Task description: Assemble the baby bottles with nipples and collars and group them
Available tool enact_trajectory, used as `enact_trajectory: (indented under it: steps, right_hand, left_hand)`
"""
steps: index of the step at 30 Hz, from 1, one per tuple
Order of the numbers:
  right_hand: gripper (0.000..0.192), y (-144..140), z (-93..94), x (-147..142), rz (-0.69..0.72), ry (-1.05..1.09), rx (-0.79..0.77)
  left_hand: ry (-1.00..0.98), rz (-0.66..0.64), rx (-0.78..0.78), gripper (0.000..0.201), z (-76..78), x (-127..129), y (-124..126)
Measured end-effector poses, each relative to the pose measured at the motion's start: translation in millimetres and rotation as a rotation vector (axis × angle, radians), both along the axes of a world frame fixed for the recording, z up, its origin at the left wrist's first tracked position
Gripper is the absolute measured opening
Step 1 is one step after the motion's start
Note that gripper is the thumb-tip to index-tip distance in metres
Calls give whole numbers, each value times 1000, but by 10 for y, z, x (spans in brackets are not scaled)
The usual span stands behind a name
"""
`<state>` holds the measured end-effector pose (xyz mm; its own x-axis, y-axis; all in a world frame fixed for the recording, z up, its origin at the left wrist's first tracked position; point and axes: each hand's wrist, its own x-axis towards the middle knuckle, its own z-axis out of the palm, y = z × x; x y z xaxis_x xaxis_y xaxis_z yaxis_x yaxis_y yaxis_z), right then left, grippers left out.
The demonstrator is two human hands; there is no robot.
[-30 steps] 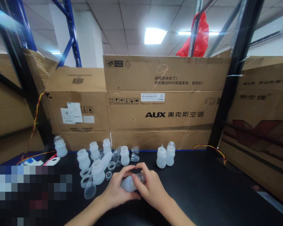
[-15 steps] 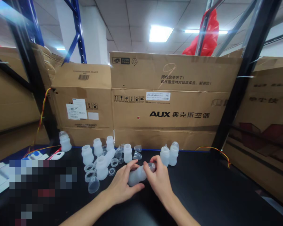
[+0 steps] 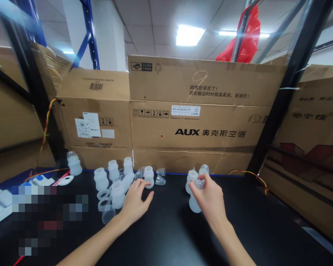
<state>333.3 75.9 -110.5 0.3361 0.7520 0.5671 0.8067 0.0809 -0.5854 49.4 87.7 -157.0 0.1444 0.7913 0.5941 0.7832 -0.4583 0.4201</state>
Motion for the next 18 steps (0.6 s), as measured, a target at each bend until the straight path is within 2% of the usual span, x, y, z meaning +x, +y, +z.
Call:
enact_trajectory:
  steps: [4,7,10,13,15,16,18]
  right_hand:
    - [50,3,14,58,-41,-4,-57]
    - [64,-25,56,58,-89,-18,-112]
    - [82,-84,122,18,-167,-72,-128]
    - [78,-167,119,-100,-212,-94,40]
    - [60,-225,43,-250,-111,-118,196]
    - [50,-245,-14,-347,-2,-143,244]
    - [33,-240,-150,-566,284,-209,206]
  left_hand:
    - [-83,56,46,17,6,-4,19]
    - [-214,80,77,14,15,7,29]
    - [-201,84,110,40,30,20,36]
    - [-115,65,92,64,29,38,68]
    - [-74,51,69,71,17,51,111]
    - [-67,47,65,72,10,55,134]
    - [-79,35,75,69,5,56,174]
